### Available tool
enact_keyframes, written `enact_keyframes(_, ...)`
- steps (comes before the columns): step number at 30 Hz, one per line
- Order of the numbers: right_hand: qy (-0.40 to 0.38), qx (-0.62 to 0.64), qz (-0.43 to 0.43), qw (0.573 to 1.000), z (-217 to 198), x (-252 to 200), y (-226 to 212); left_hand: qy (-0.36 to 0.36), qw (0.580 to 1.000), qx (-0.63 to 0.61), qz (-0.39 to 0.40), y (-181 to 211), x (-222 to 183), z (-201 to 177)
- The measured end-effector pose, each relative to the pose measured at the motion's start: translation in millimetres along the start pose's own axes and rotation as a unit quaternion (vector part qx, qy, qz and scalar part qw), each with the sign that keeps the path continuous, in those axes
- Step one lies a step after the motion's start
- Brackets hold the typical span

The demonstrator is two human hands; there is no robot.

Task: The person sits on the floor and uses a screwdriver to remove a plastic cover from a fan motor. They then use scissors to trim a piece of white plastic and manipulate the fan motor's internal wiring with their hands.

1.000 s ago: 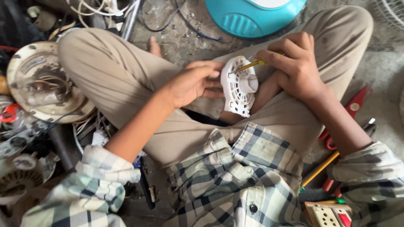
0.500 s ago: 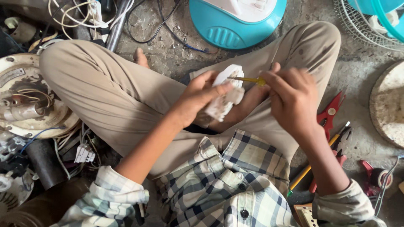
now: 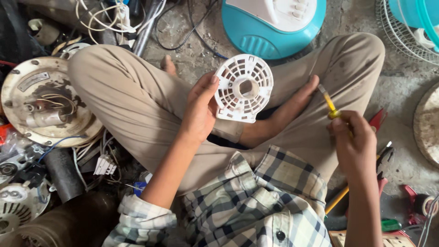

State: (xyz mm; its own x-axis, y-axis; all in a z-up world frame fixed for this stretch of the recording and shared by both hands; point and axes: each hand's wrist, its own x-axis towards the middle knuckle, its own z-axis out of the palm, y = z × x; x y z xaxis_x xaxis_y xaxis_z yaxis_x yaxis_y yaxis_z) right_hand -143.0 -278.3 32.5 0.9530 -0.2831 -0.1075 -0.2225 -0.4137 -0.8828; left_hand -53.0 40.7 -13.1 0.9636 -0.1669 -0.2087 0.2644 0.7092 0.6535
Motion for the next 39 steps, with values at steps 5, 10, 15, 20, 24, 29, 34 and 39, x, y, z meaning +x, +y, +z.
enact_keyframes(5, -0.052, -0.150, -0.124, 0.980, 4, -12, -19, 0.015, 0.999, -0.046, 0.019, 2, 3, -7)
enact_keyframes(10, -0.246, -0.284, -0.210, 0.903, -8, -17, -44, 0.029, 0.998, -0.061, 0.022, 3, 5, -8)
enact_keyframes(15, -0.325, -0.219, -0.122, 0.912, -2, -13, -57, 0.017, 0.992, -0.087, 0.088, 7, 2, -9)
enact_keyframes(20, -0.310, -0.205, -0.089, 0.924, 18, 19, -60, 0.030, 0.967, -0.188, 0.172, 26, -4, -12)
enact_keyframes(24, -0.284, -0.190, -0.276, 0.898, 52, 63, -60, -0.101, 0.945, -0.220, 0.218, 20, -6, -26)
enact_keyframes(29, -0.247, -0.214, -0.448, 0.832, 121, 99, -47, -0.088, 0.952, -0.214, 0.198, 10, 6, -49)
enact_keyframes(34, -0.220, -0.157, -0.316, 0.909, 122, 100, -16, -0.149, 0.936, -0.276, 0.163, 3, 1, -61)
enact_keyframes(39, -0.114, -0.019, -0.127, 0.985, -35, 93, 16, -0.142, 0.937, -0.287, 0.136, 6, 7, -67)
